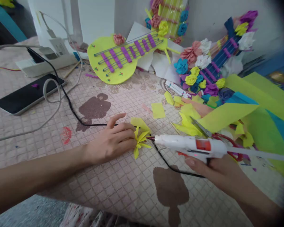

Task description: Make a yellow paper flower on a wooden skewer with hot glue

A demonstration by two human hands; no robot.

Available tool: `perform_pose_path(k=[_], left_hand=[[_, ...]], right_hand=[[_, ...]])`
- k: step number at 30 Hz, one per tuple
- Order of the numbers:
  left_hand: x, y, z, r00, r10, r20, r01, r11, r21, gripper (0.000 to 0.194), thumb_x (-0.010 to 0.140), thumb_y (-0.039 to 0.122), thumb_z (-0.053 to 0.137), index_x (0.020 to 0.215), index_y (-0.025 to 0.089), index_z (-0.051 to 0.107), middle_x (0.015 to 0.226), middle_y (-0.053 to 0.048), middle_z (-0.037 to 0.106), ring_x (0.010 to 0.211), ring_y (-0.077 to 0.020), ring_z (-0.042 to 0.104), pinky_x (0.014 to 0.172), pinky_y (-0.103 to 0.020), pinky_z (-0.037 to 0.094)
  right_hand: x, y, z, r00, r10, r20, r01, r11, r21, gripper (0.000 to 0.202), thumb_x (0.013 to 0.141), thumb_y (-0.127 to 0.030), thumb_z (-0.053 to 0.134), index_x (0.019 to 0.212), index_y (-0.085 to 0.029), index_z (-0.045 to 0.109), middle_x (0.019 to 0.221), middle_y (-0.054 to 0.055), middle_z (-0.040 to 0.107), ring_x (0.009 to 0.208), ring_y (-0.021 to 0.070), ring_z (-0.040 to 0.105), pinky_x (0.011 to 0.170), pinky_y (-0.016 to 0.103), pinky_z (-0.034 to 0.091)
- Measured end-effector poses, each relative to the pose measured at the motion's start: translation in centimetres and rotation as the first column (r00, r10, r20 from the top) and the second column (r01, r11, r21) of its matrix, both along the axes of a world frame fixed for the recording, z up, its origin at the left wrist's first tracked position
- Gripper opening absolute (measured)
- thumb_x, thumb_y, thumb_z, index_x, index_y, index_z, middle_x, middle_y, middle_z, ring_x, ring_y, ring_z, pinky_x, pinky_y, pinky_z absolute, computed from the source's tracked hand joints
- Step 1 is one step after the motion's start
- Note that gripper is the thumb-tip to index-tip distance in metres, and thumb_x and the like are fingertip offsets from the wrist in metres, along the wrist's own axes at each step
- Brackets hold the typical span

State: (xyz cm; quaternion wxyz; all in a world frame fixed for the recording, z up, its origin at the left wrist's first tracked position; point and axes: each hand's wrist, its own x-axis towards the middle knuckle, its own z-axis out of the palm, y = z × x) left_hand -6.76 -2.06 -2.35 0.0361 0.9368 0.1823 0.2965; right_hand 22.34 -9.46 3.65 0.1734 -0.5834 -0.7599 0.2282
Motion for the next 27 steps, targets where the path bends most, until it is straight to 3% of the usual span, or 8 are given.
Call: perform_pose_path(k=[7,13,27], left_hand=[[-0.1,-0.1,0.1,1.0,-0.017,0.007,0.017,0.999,0.031,0.021,0.094,0.012,0.04,0.094,0.02,0.059,0.092,0.0,0.066,0.104,-0.0153,0.054,0.11,-0.049,0.024],[0.1,-0.2,0.3,1.0,-0.01,0.018,0.008,0.997,0.079,0.019,0.094,0.012,0.042,0.09,0.02,0.058,0.087,0.002,0.066,0.103,-0.0147,0.056,0.109,-0.049,0.025],[0.0,-0.1,0.3,1.0,-0.009,-0.009,0.009,0.997,0.08,0.018,0.093,0.013,0.043,0.09,0.022,0.058,0.087,0.003,0.067,0.104,-0.0145,0.057,0.11,-0.049,0.025]], right_hand=[[-1.3,0.5,-0.5,0.995,0.092,-0.031,-0.096,0.982,-0.16,0.02,0.087,-0.038,0.049,0.092,-0.023,0.06,0.078,0.0,0.068,0.067,0.016,0.063,0.056,0.025,0.05],[-2.0,0.9,-0.5,0.987,0.149,-0.054,-0.156,0.975,-0.157,0.016,0.087,-0.035,0.05,0.08,-0.022,0.056,0.075,-0.001,0.063,0.067,0.0132,0.059,0.06,0.024,0.048],[-2.1,1.0,-0.7,0.985,0.164,-0.046,-0.17,0.969,-0.179,0.019,0.088,-0.035,0.05,0.076,-0.021,0.053,0.072,-0.001,0.061,0.065,0.0138,0.056,0.059,0.026,0.045]])
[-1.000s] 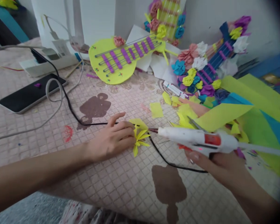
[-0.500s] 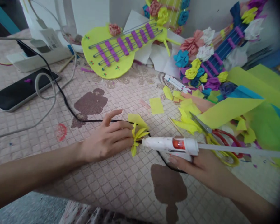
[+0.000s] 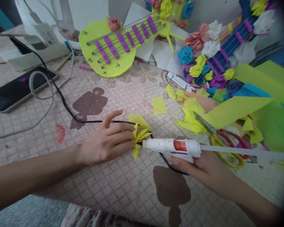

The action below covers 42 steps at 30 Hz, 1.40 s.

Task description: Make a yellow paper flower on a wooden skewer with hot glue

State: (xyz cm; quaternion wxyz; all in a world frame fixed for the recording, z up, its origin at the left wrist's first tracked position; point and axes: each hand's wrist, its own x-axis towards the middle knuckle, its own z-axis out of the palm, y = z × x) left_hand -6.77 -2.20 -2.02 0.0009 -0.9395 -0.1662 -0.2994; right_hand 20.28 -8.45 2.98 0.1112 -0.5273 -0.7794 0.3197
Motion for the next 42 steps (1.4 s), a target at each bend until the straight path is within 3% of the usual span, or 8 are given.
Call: perform_pose_path(k=[10,26,42], left_hand=[[-0.08,0.08,-0.36,1.0,-0.017,0.003,0.017,1.0,0.001,0.017,0.093,0.013,0.044,0.091,0.02,0.059,0.089,0.003,0.068,0.105,-0.0155,0.056,0.111,-0.05,0.024],[0.11,-0.06,0.13,1.0,0.002,0.001,-0.002,1.0,-0.003,0.017,0.093,0.013,0.044,0.091,0.022,0.058,0.085,0.004,0.067,0.104,-0.014,0.057,0.111,-0.048,0.026],[0.07,0.01,-0.27,0.999,0.036,-0.012,-0.037,0.999,-0.027,0.015,0.093,0.014,0.045,0.092,0.023,0.057,0.089,0.004,0.067,0.103,-0.0133,0.058,0.111,-0.048,0.025]], right_hand=[[-0.2,0.22,-0.11,1.0,0.025,0.019,-0.026,0.997,0.068,0.021,0.087,-0.037,0.05,0.074,-0.022,0.054,0.062,-0.003,0.057,0.057,0.0121,0.053,0.055,0.025,0.042],[0.17,0.09,-0.12,0.999,0.022,0.04,-0.024,0.999,0.038,0.02,0.088,-0.036,0.048,0.075,-0.022,0.052,0.073,0.0,0.062,0.066,0.0145,0.056,0.06,0.027,0.045],[0.8,-0.23,-0.22,1.0,0.013,0.008,-0.013,1.0,-0.028,0.02,0.087,-0.035,0.05,0.073,-0.021,0.05,0.067,-0.002,0.057,0.059,0.0125,0.054,0.054,0.025,0.044]])
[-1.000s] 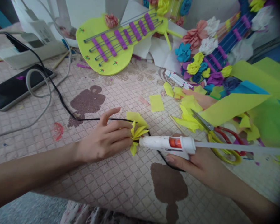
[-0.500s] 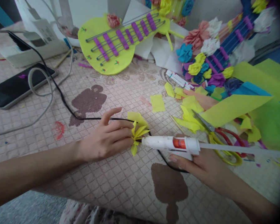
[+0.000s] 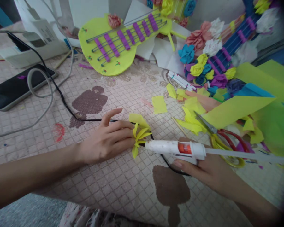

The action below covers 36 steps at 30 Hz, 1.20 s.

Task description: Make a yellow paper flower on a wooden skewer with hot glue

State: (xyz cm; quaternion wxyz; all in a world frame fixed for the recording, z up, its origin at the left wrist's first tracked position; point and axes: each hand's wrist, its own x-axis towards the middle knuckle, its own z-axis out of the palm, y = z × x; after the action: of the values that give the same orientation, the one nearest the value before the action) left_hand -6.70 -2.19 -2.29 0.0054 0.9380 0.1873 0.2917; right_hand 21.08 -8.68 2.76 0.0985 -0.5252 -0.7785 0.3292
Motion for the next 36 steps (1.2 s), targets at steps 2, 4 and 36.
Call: perform_pose_path(k=[2,4,36], left_hand=[[0.0,0.0,0.0,1.0,0.005,0.006,-0.005,1.0,-0.011,0.014,0.092,0.014,0.047,0.093,0.022,0.057,0.089,0.003,0.067,0.103,-0.0137,0.058,0.111,-0.048,0.025],[0.0,-0.1,0.0,1.0,0.009,0.005,-0.008,1.0,-0.018,0.014,0.091,0.013,0.048,0.093,0.022,0.057,0.089,0.003,0.067,0.102,-0.0139,0.058,0.11,-0.049,0.025],[0.5,-0.5,-0.5,0.997,0.056,0.048,-0.053,0.997,-0.056,0.017,0.093,0.022,0.048,0.083,0.02,0.061,0.082,0.003,0.064,0.094,-0.0137,0.055,0.111,-0.045,0.018]], right_hand=[[0.1,-0.1,0.0,1.0,-0.008,-0.002,0.008,1.0,0.001,0.017,0.087,-0.035,0.049,0.077,-0.022,0.053,0.07,-0.001,0.059,0.063,0.014,0.056,0.056,0.026,0.045],[0.3,-0.2,-0.1,1.0,-0.021,-0.009,0.021,1.0,0.004,0.016,0.087,-0.035,0.049,0.082,-0.022,0.055,0.076,0.0,0.062,0.068,0.0158,0.059,0.057,0.027,0.046],[-0.2,19.4,-4.5,0.861,-0.419,-0.29,0.505,0.773,0.384,0.032,0.077,-0.039,0.048,0.096,-0.015,0.058,0.089,0.008,0.064,0.082,0.0232,0.058,0.072,0.034,0.045]])
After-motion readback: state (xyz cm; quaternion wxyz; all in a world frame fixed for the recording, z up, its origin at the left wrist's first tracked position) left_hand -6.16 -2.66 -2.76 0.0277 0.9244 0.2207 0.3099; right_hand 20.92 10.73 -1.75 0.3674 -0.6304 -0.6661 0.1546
